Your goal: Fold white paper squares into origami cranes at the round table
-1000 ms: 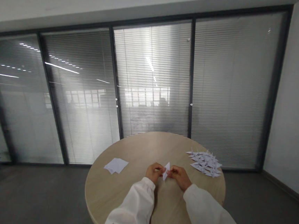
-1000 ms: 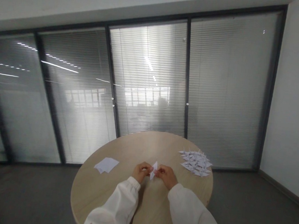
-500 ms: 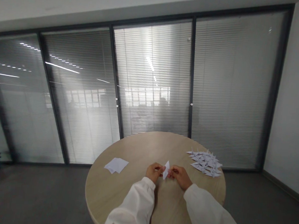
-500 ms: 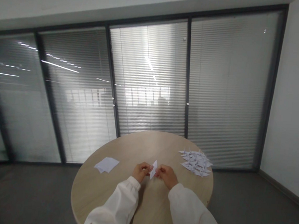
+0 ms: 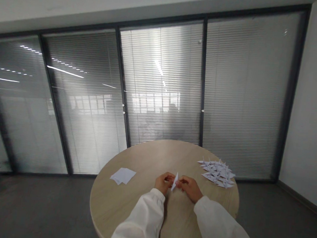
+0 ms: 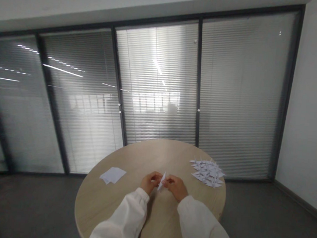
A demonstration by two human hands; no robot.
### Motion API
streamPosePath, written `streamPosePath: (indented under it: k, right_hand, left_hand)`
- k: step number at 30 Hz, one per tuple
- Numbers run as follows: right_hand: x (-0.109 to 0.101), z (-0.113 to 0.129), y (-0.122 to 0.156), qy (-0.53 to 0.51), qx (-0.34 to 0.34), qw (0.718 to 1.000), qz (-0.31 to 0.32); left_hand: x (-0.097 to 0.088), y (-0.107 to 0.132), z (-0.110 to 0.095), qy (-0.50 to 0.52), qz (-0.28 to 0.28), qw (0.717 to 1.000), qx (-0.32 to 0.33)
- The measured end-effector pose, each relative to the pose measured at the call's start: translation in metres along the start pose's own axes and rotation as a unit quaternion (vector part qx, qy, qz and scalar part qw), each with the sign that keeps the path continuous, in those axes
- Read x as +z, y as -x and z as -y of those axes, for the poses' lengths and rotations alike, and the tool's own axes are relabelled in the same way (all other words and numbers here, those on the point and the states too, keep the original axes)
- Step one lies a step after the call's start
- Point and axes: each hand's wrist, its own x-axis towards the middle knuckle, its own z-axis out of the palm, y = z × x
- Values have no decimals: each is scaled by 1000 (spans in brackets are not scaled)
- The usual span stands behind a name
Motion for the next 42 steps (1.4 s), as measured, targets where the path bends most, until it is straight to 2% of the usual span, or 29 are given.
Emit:
streamPosePath:
  k: [3,7,14,24,27,31,35,42]
  right_hand:
    - [0,2,0,28,-13,999,-15]
    - [1,3,1,47,-40,998,-23]
    - [1,2,2,55,-49,997,-24]
    - [1,9,3,60,-74,995,-15]
    - [1,8,3,57,-81,995,-15]
    - [1,2,2,83,-111,990,-23]
    - [2,-2,1,108,-145,983,-19]
    - [4,-3,3,111,-153,982,-7]
  left_hand:
    - [0,0,2,-17,41,999,2]
    - [1,0,3,-20,62,998,-6]
    - [3,-1,9,26,61,998,7]
    - [3,-4,18,-38,88,995,13]
    - [4,-5,19,9,94,995,-14]
    - [5,-6,20,67,73,993,-57]
    - [5,-7,20,88,54,992,-69]
    - [2,-5,15,150,44,984,-90]
